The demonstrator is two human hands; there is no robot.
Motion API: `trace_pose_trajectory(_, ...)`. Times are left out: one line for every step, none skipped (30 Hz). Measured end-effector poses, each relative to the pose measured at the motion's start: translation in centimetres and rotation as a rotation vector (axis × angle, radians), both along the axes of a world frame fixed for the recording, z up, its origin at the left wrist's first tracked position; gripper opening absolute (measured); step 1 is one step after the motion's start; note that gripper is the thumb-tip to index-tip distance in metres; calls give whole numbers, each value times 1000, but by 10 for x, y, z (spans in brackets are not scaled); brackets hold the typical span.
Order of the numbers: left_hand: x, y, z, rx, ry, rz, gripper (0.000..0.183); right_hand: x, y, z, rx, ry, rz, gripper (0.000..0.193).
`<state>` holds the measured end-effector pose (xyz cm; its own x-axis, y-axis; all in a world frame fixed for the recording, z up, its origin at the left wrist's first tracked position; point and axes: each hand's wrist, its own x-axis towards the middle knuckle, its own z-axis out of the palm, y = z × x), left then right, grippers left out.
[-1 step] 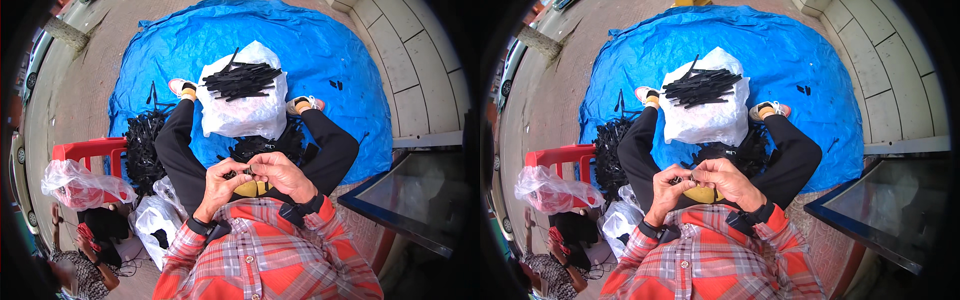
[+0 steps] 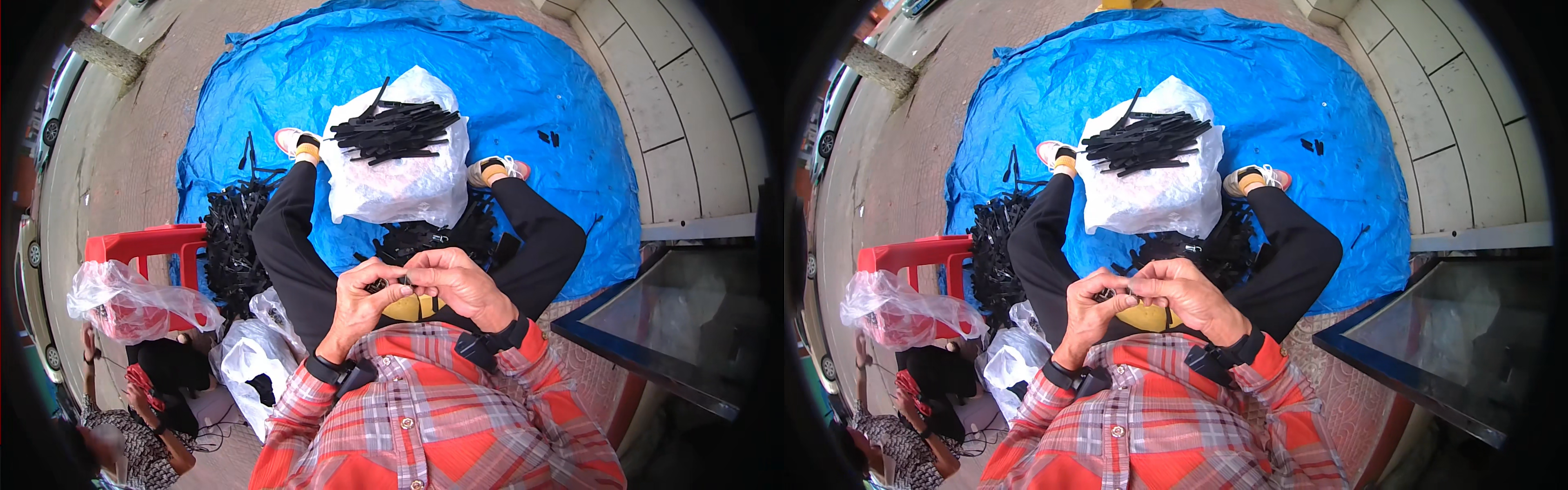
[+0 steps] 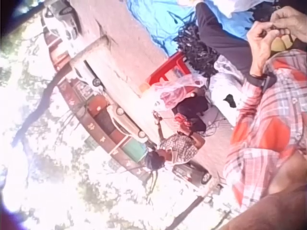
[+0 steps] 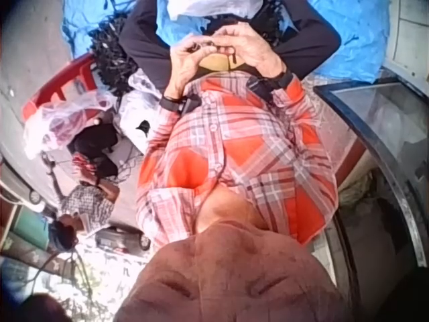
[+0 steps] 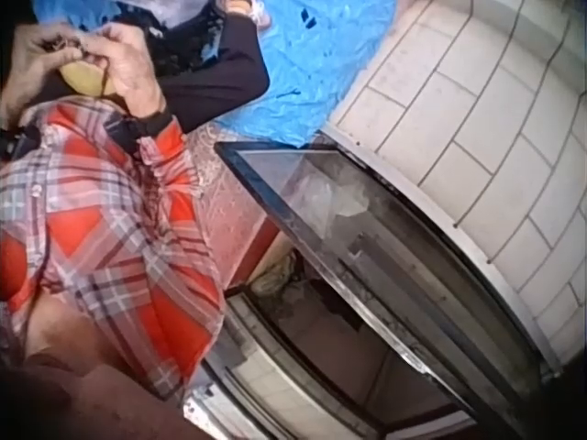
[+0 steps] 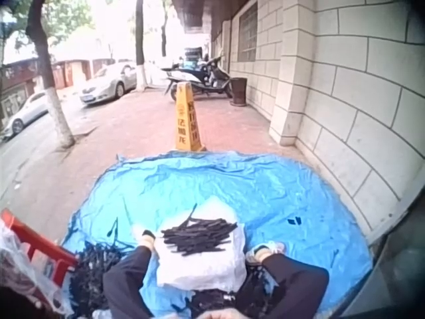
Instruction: Assembling black plastic shoe components by inserting small metallic rivets or fasteners into pre-drilled holes.
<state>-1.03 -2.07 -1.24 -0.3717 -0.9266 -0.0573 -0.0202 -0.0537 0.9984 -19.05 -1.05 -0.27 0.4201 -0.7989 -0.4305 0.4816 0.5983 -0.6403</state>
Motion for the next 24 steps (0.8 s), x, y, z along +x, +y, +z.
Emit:
trace_pose_trajectory(0,1,1,-1,0,1,21,-1,0,0,2,0,1,11)
trace_pose_trajectory(-1,1,1,1,2,1,21,-2,0,-1,-2,-19,1,11)
trace_pose_trajectory(-2,0,3,-15,-2,2,21,-3,1,-1,-5,-39,1,13)
trace_pose_trajectory(-2,-1,4,-31,-6,2,21,-2,1,0,-4,-37,1,13)
trace_pose_trajectory(-2,-1,4,-29,-6,4,21,0,1,4,6,-20,-57,17)
trace_pose_trajectory(-2,0,4,-29,-7,3,21,1,1,6,16,-4,-115,22)
trace_pose_trajectory(-2,0,5,-29,-8,2,21,0,1,8,18,-4,-114,22)
trace_pose_trajectory(-2,0,4,-28,-7,3,21,-1,0,9,4,24,-91,26)
trace_pose_trajectory(-1,0,4,-21,5,3,21,-2,0,10,-10,52,-68,31)
trace_pose_trajectory(-1,0,4,-14,17,3,21,-1,0,10,-9,52,-65,31)
trace_pose_trajectory(-1,0,5,-13,17,3,21,0,0,11,-37,81,-63,30)
trace_pose_trajectory(-1,-1,5,-50,4,-13,21,1,0,11,-66,110,-61,30)
trace_pose_trajectory(-1,-1,6,-87,-10,-28,21,2,-1,10,-65,110,-60,30)
trace_pose_trajectory(0,-1,8,-87,-9,-28,21,3,-1,10,-81,134,-30,29)
trace_pose_trajectory(2,-2,9,-122,-51,-54,20,3,-2,10,-96,159,0,28)
trace_pose_trajectory(4,-2,10,-157,-93,-79,20,2,-1,10,-96,159,0,28)
trace_pose_trajectory(6,-2,8,-158,-93,-78,20,2,-1,8,-127,208,93,25)
trace_pose_trajectory(9,-1,6,-190,-109,-102,24,1,0,8,-157,257,185,24)
trace_pose_trajectory(10,-1,4,-221,-126,-126,27,-1,-1,8,-157,256,186,24)
trace_pose_trajectory(9,-1,7,-221,-125,-127,27,-6,-3,8,-131,256,245,23)
trace_pose_trajectory(9,-2,13,-44,-95,-88,32,-8,-4,8,-105,255,304,24)
trace_pose_trajectory(8,-2,16,133,-65,-50,38,-8,-1,-1,-167,266,213,25)
trace_pose_trajectory(12,-6,9,68,-77,-53,39,-8,0,-5,-172,267,213,25)
trace_pose_trajectory(15,-9,0,239,6,-103,34,-9,0,-10,-145,241,151,24)
